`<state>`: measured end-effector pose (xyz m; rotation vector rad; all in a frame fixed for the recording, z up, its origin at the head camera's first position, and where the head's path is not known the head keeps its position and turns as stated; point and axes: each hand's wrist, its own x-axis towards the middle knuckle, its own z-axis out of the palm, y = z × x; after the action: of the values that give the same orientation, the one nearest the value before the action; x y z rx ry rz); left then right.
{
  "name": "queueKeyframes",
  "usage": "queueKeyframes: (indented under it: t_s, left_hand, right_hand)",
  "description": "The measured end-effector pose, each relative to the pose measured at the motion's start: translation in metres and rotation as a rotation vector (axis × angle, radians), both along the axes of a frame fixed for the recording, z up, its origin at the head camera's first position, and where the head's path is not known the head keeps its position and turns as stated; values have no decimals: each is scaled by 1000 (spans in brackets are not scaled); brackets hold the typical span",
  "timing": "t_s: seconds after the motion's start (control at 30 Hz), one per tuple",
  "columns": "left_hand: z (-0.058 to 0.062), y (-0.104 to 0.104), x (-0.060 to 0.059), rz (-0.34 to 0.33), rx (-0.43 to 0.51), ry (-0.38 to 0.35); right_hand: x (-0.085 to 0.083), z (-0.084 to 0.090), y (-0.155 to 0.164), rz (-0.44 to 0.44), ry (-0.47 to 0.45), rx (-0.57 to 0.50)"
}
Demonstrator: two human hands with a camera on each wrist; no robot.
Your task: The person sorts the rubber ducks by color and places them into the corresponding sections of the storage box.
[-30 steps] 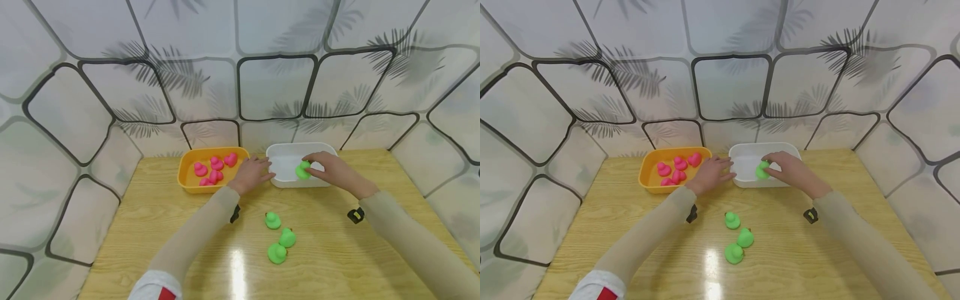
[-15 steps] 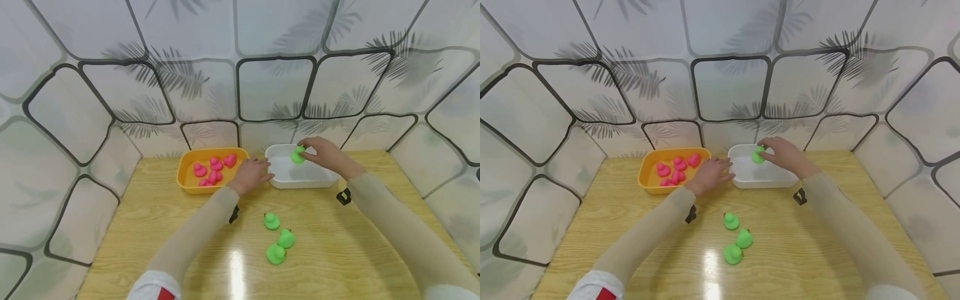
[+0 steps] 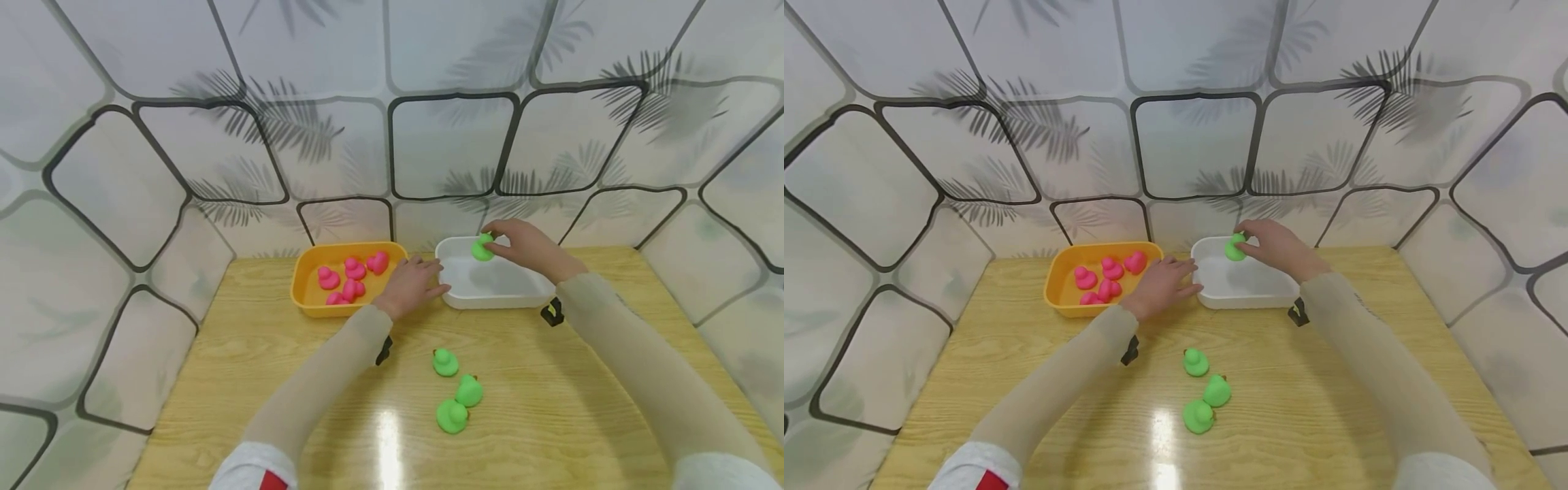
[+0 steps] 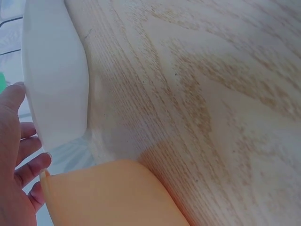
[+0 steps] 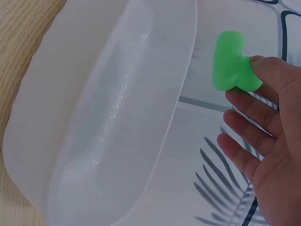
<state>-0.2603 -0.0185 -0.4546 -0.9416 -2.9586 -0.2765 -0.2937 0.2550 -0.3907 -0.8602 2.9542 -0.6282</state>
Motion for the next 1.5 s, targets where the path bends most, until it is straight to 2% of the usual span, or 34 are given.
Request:
queueKeyframes:
  t_s: [0.4, 0.67, 0.87, 1.13, 1.5]
  left_hand:
    - [0, 0, 0, 2, 4, -11]
    - [-2, 0, -1, 1, -7, -6]
    - [-4, 0, -2, -8, -2, 0]
    - [-5, -1, -1, -8, -2, -7]
    - [-5, -1, -3, -7, -7, 8]
  right_hand:
    - [-1, -5, -2, -13, -15, 24]
    - [11, -11, 4, -2, -20, 31]
    - [24, -18, 14, 2, 3, 34]
    - [48, -24, 16, 60, 41, 18]
    - [81, -27, -3, 156, 83, -13]
